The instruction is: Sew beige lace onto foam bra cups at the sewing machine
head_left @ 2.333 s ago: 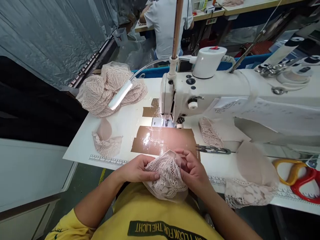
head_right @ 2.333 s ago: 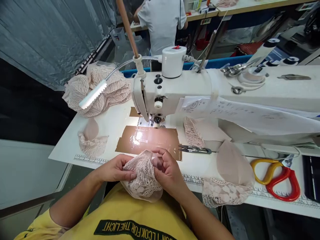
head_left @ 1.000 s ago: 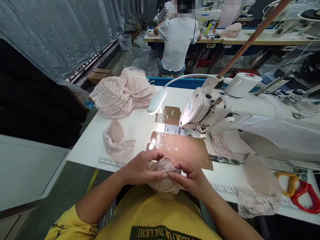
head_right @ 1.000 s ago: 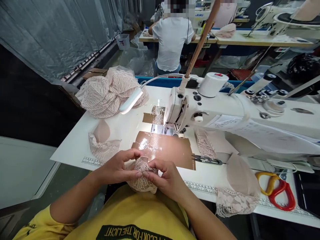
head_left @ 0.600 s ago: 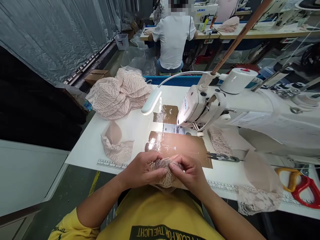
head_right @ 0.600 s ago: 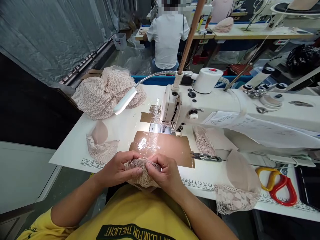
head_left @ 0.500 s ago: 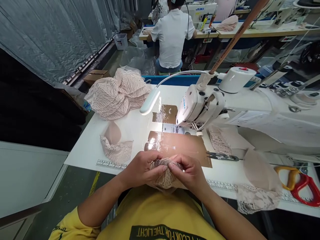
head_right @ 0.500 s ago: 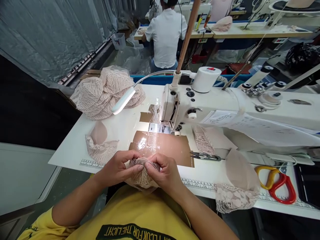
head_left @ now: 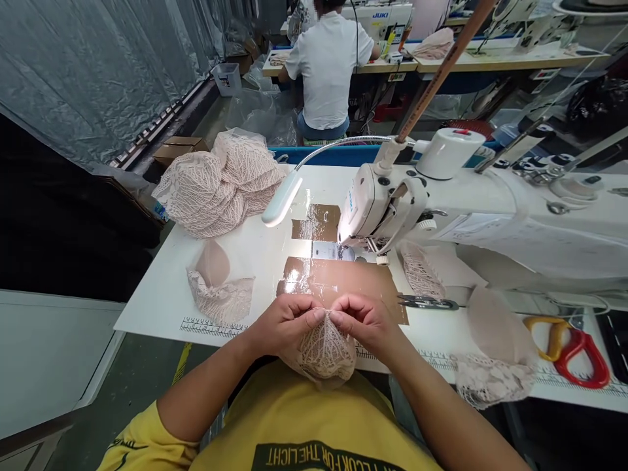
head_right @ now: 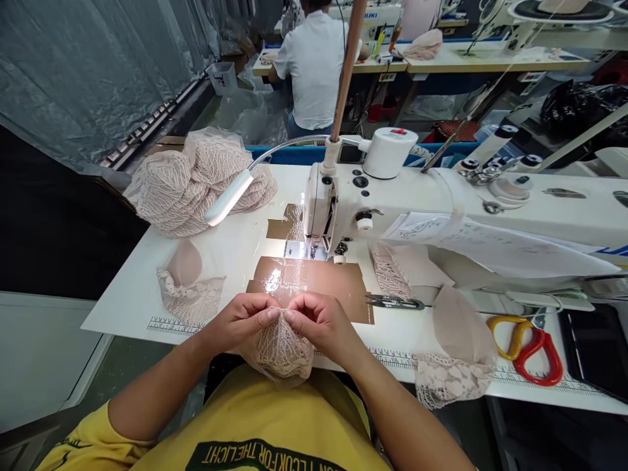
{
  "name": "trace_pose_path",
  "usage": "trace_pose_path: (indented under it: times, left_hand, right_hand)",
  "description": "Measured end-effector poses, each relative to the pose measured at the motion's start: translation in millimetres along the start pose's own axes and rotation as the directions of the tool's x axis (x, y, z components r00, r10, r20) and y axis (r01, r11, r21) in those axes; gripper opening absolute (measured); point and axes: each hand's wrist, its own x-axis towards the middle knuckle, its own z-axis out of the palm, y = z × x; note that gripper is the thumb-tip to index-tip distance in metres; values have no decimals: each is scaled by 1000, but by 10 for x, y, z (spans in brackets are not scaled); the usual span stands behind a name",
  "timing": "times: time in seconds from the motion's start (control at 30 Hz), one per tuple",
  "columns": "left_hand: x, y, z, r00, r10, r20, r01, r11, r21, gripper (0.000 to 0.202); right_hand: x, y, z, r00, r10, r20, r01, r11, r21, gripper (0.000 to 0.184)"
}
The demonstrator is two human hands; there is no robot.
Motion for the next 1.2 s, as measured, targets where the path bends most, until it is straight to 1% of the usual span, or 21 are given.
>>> trace_pose_path:
  times: [0.1,0.27,0.33,0.4,0.43,0.47,0.53,0.57,0.6,0.63,0.67,0.7,0.73,0.77,0.83,0.93,0.97,1.03,1.1,1.17,1.2]
  left_hand:
    - [23,-25,8,999,-28,16,30,992,-123,33]
    - [114,-133,46,996,-84,-26,72,954,-290,32]
    - [135,-141,-25,989,-118,-85,77,923,-378,32]
    - [120,-80,-185,964,-134,-228,32,915,-402,33]
    - [103,-24,-288,936,-120,-330,-12,928,-372,33]
    - [85,44,-394,894,-82,-441,-61,952,-301,31]
    - [82,180,-563,781,81,-619,-115,993,-14,27]
    - [113,229,-605,735,191,-651,-98,979,177,24]
    - [173,256,-611,713,303,-632,-55,923,380,22]
    - [262,255,-577,731,395,-557,5,813,583,22]
    - [378,226,-508,777,442,-448,50,666,745,22]
    - [510,173,-410,832,449,-326,73,494,867,23]
    - [649,104,-290,908,381,-176,66,284,957,21]
    - [778,26,-159,935,332,-123,49,222,974,20]
    - [967,-115,101,960,268,-82,39,164,986,15]
    - [1008,-193,365,977,208,-45,22,114,993,15]
    - [972,-176,398,980,194,-37,17,100,995,18]
    - [880,-97,379,986,166,-22,5,100,995,23]
    - [811,-1,270,992,121,21,-44,186,982,24]
    - [791,54,126,992,92,88,-115,348,930,25]
    - [798,53,61,987,108,117,-152,422,894,24]
  right_hand:
    - [-4,-17,4,1000,18,-14,-17,999,34,31]
    - [61,10,-8,1000,20,-15,-19,997,80,29]
    - [90,45,-64,1000,4,-24,-2,996,88,26]
    - [92,83,-173,997,-7,-73,12,997,72,25]
    - [80,100,-243,993,-12,-115,18,999,50,26]
    - [60,114,-317,986,-18,-168,22,1000,20,26]
    - [11,123,-458,962,-40,-269,25,998,-61,25]
    - [-10,117,-514,951,-56,-305,24,994,-108,25]
    - [-23,102,-558,943,-73,-324,23,987,-156,25]
    - [-25,79,-588,940,-89,-328,20,978,-209,24]
    - [-15,50,-605,939,-105,-326,15,963,-268,24]
    - [8,17,-611,941,-117,-316,5,943,-334,23]
    - [43,-15,-609,946,-121,-301,-11,916,-401,23]
    - [87,-41,-601,951,-117,-286,-31,885,-464,23]
    - [188,-59,-577,964,-97,-247,-63,819,-570,23]
    - [318,21,-527,979,-104,-175,-46,724,-688,27]
    - [345,69,-508,982,-120,-144,-22,688,-725,30]
    - [372,173,-469,986,-149,-77,28,595,-803,32]
    - [372,259,-433,986,-165,-18,63,473,-879,31]
    - [362,311,-408,985,-174,10,71,351,-934,29]
    - [359,324,-399,984,-178,14,68,302,-951,28]
